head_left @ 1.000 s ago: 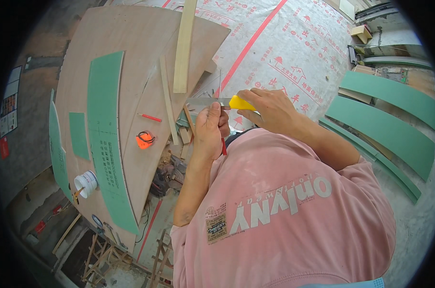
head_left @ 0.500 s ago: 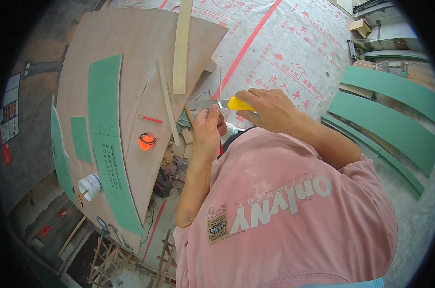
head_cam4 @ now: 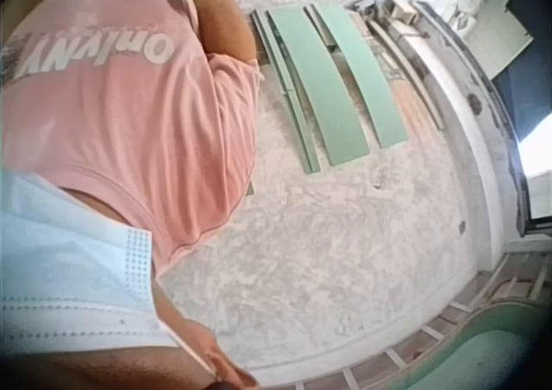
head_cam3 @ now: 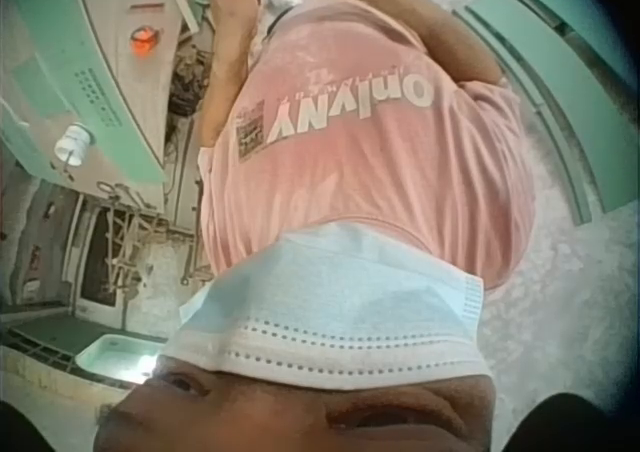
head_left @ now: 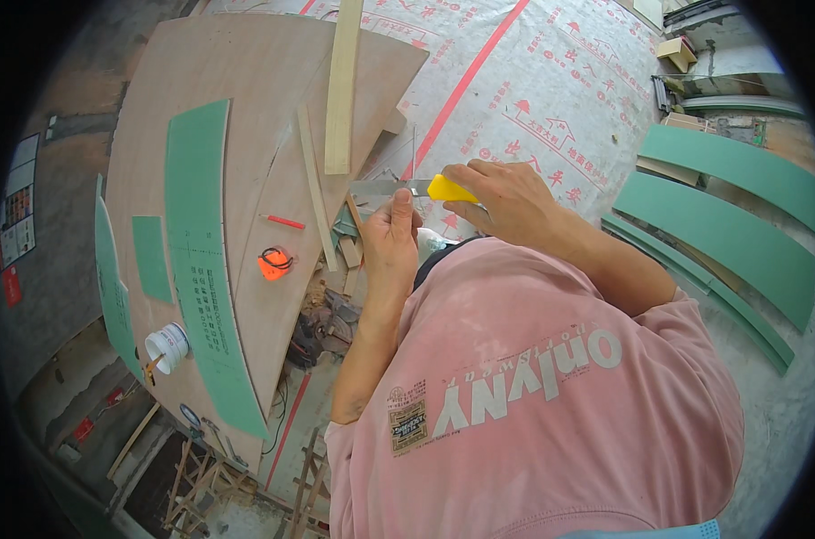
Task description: Measuring wooden strips and cutting them using a miter saw and utility knife.
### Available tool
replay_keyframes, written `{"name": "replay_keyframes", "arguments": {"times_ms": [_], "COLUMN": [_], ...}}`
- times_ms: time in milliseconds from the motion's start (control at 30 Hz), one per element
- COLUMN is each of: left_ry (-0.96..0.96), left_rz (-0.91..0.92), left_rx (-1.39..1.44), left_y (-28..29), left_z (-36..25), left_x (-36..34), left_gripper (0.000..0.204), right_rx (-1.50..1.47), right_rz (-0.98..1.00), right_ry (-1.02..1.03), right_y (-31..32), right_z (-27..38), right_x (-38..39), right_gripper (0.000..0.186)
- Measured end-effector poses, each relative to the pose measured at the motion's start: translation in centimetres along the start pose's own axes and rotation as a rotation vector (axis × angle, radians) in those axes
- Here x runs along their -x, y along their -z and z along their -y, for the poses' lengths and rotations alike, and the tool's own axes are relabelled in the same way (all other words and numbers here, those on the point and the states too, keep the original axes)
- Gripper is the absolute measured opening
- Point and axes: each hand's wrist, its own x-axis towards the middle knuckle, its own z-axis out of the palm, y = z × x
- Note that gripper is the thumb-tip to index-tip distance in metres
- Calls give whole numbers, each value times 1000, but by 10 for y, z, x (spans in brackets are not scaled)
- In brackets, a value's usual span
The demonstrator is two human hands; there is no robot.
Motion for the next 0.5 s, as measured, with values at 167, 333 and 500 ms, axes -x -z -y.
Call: {"name": "replay_keyframes", "arguments": {"times_ms": [167, 333, 500], "left_ry": [46, 130, 63], "left_rz": [0, 129, 70], "left_rx": [-6, 220, 125], "left_y": [2, 1, -1], "left_z": [5, -8, -1], "left_x": [-1, 2, 1], "left_gripper": [54, 54, 50], "right_rx": [3, -18, -9], "right_rz": [-10, 9, -4], "right_ry": [3, -3, -6], "right_y": [1, -2, -2], "right_z": [0, 0, 1], "right_x": [0, 3, 2], "right_gripper": [34, 34, 34]}}
